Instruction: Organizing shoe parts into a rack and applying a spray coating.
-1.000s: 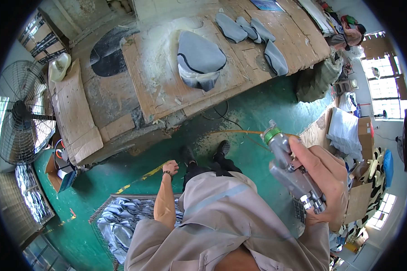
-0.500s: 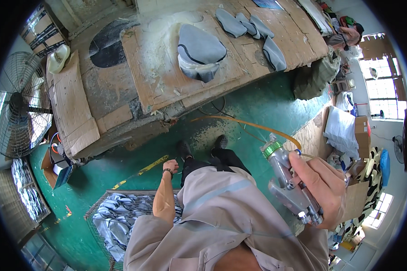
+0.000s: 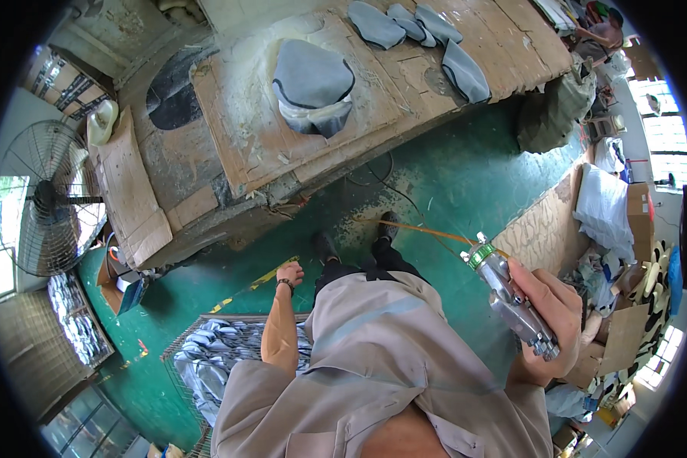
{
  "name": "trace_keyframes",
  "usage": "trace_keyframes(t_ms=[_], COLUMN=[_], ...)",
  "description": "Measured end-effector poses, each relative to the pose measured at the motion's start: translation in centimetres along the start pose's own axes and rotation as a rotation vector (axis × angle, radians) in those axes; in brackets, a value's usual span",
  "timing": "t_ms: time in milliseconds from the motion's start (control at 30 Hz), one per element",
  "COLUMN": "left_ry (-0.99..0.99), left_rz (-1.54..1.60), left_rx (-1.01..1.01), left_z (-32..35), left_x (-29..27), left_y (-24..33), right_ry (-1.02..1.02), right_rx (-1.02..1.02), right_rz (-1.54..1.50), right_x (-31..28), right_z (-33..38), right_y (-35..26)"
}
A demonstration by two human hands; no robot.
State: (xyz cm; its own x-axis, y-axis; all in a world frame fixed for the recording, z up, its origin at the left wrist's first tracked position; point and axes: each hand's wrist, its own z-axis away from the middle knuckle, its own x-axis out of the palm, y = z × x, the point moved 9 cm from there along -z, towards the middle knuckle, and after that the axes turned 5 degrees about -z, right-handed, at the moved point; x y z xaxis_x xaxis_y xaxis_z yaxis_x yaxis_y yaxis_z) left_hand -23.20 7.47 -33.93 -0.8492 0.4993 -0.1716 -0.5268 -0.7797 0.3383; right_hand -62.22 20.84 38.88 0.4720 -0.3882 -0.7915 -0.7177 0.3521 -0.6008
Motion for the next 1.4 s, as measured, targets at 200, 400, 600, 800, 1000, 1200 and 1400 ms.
trace_keyframes(t_ms=[200, 400, 600, 800, 1000, 1200, 1400], left_ry=[0.049, 0.082, 0.161, 0.122, 0.103, 0.083, 0.120], left_rz=[-0.016, -0.034, 0.008, 0.126, 0.136, 0.118, 0.071], left_rx=[0.025, 0.003, -0.009, -0.010, -0.178, -0.073, 0.035], left_z=[2.5, 5.3, 7.6, 8.5, 8.4, 5.5, 3.2], left_x=[3.3, 6.9, 8.4, 10.9, 12.6, 11.5, 10.5], left_y=[2.1, 2.6, 1.9, -0.3, -1.7, 2.6, 7.8], right_ry=[-0.016, -0.053, 0.019, -0.075, -0.042, -0.040, -0.286], right_rx=[-0.012, -0.032, -0.002, -0.073, -0.113, -0.058, -0.371], right_rz=[-0.186, -0.281, -0.388, -0.387, -0.369, -0.357, -0.224], right_x=[-3.6, -7.0, -8.7, -10.3, -9.5, -8.4, -7.5], right_z=[-1.7, -3.4, -6.5, -10.9, -13.2, -14.2, -15.4], right_y=[8.8, 15.7, 20.6, 20.2, 18.4, 16.0, 12.7])
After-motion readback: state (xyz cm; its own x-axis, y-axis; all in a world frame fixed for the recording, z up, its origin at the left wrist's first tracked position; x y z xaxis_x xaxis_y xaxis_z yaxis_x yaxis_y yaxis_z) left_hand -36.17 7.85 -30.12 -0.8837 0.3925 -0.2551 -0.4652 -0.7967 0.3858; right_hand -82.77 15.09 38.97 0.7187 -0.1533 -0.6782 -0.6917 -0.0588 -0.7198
